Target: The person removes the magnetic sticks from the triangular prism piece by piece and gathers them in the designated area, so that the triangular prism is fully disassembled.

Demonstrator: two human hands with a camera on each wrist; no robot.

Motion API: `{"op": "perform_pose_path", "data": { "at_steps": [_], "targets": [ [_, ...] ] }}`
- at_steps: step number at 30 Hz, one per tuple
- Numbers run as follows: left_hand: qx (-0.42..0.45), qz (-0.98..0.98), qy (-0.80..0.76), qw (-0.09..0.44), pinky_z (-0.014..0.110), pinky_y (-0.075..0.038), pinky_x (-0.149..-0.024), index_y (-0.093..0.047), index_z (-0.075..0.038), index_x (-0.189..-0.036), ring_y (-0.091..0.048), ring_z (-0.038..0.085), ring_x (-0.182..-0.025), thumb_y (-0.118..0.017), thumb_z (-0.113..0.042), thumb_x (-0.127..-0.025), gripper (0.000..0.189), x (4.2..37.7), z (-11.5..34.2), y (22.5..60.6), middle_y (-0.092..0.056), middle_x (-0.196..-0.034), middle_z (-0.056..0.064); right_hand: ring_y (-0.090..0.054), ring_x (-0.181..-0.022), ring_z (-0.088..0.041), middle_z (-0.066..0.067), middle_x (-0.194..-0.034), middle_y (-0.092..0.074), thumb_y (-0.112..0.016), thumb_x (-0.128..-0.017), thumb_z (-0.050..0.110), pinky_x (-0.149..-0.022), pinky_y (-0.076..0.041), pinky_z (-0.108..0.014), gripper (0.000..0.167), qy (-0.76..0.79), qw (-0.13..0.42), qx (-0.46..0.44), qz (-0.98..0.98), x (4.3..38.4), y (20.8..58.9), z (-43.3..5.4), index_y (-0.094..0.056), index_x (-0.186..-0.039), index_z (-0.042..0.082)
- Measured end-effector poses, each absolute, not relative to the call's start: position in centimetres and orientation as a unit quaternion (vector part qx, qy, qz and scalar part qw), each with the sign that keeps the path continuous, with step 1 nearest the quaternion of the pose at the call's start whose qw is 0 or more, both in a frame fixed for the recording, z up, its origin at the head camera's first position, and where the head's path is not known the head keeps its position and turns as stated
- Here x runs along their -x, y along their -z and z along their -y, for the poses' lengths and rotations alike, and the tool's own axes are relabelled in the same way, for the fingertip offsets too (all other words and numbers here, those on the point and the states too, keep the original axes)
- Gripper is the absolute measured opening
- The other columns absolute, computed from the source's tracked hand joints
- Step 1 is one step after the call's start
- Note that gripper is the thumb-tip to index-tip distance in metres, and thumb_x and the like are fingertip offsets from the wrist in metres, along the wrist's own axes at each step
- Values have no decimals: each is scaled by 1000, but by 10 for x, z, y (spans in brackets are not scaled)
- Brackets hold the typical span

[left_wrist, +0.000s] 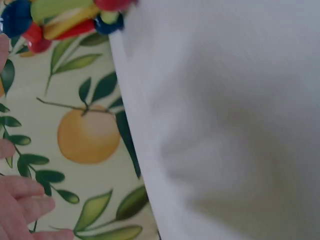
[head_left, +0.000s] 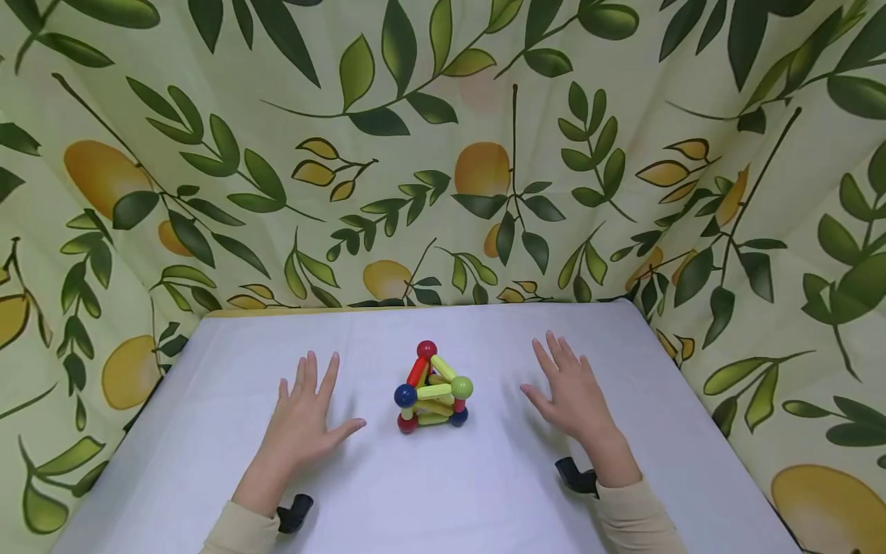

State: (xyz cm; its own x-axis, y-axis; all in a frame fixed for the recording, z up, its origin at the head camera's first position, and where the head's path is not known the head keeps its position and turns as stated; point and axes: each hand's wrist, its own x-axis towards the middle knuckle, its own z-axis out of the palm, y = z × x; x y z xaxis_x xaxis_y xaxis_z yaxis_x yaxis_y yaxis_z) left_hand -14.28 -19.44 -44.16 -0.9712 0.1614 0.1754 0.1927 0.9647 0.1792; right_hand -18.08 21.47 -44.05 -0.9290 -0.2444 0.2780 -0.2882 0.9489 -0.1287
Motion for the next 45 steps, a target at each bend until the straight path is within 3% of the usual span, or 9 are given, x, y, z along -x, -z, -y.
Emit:
{"op": "perform_pose_path", "data": {
  "at_steps": [6, 10, 17, 24, 28, 33, 38, 45],
  "targets": [
    [148, 965, 187, 107, 58, -36, -105, -28, -18, -150, -37, 39, -135, -69, -54, -78, 90, 146, 165, 439, -30, -152, 21, -33, -138, -34, -14, -152, -33, -64, -88, 39, -107, -35, -53, 71, -181, 116, -191, 958, 181, 437, -194, -36, -146, 7],
    [178, 942, 265, 104, 53, -43, -100, -32, -20, -148, -43, 34, -132, -72, -41, -81, 81, 148, 147, 440, -37, -150, 14, -41, -134, -31, -11, -148, -40, -63, -90, 37, -106, -38, -50, 67, -238, 90, -220, 942, 180, 437, -180, -38, -145, 8],
    [197, 904, 376, 56, 45, -42, -102, -42, -18, -144, -46, 27, -131, -71, -29, -85, 66, 157, 119, 442, -45, -145, 9, -58, -116, -25, -7, -131, -58, -63, -91, 28, -92, -51, -43, 48, -367, 33, -271, 889, 182, 432, -159, -52, -134, 10],
    [190, 884, 424, 60, 44, -45, -99, -54, -13, -134, -51, 29, -126, -72, -22, -84, 54, 162, 108, 449, -51, -139, 13, -60, -106, -17, -1, -118, -63, -68, -88, 21, -83, -54, -26, 33, -432, -10, -300, 850, 185, 436, -143, -61, -119, 14],
    [199, 873, 436, 94, 47, -45, -98, -57, -10, -130, -49, 33, -127, -74, -19, -82, 51, 162, 104, 457, -47, -141, 18, -59, -103, -17, -2, -115, -62, -73, -83, 17, -80, -55, -25, 35, -462, -13, -283, 840, 185, 441, -136, -62, -117, 13],
    [196, 858, 457, 131, 49, -44, -98, -65, -8, -116, -49, 37, -126, -74, -15, -82, 35, 161, 97, 465, -47, -140, 21, -56, -99, -16, -3, -114, -59, -75, -81, 13, -79, -54, -23, 36, -473, -8, -262, 841, 185, 449, -125, -61, -114, 14],
    [183, 855, 466, 133, 46, -46, -96, -68, -13, -105, -52, 35, -123, -74, -17, -82, 24, 162, 93, 469, -52, -136, 19, -54, -94, -14, 0, -108, -58, -74, -80, 8, -76, -53, -22, 31, -472, 15, -241, 848, 185, 453, -119, -63, -107, 18],
    [182, 857, 464, 128, 45, -47, -95, -67, -14, -104, -53, 34, -123, -73, -17, -83, 23, 165, 91, 470, -53, -135, 18, -53, -92, -14, 0, -104, -58, -72, -78, 7, -75, -52, -23, 29, -491, 17, -218, 843, 187, 455, -118, -66, -105, 16]
  ]
}}
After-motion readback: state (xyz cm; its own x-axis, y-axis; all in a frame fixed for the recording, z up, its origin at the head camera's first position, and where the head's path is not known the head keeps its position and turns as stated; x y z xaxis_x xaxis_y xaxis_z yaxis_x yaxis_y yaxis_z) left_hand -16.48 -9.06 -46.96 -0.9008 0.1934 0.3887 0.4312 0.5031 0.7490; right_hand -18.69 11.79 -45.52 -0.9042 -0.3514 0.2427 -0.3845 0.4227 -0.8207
